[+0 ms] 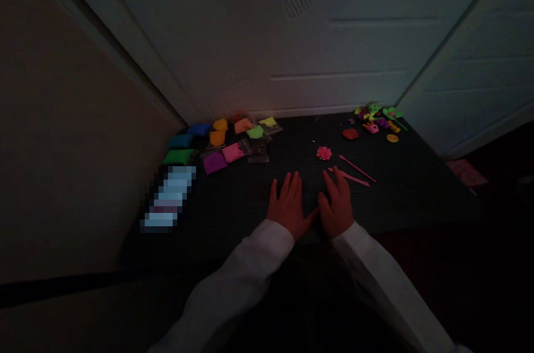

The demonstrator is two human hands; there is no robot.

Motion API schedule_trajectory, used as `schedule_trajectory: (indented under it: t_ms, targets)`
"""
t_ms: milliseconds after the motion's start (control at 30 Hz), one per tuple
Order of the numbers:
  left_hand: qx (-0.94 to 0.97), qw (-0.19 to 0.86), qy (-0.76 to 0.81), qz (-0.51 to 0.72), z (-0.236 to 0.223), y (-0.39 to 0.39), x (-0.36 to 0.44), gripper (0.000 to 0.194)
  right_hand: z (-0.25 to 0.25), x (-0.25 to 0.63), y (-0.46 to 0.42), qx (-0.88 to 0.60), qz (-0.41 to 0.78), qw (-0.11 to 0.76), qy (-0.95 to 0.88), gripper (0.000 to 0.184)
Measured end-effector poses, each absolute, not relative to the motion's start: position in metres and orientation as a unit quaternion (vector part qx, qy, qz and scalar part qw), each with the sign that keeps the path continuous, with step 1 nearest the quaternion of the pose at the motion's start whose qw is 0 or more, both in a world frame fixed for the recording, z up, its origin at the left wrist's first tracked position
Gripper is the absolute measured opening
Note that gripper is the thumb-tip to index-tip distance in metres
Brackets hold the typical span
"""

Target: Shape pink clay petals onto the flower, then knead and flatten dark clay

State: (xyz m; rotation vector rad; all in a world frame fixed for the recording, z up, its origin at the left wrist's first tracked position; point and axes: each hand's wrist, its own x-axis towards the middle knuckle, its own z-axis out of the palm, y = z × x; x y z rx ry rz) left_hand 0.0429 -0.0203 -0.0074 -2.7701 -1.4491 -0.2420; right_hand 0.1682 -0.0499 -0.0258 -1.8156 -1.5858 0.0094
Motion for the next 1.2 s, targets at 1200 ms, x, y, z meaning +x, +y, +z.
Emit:
schedule_trajectory:
  t_ms: [1200]
  targets:
    - [-0.842, 0.052, -0.53, -0.087, -0.022, -0.018, 0.048, 0.073, -0.041, 0.165, -0.032, -0.721, -0.094, 0.357, -0.587, 0.032]
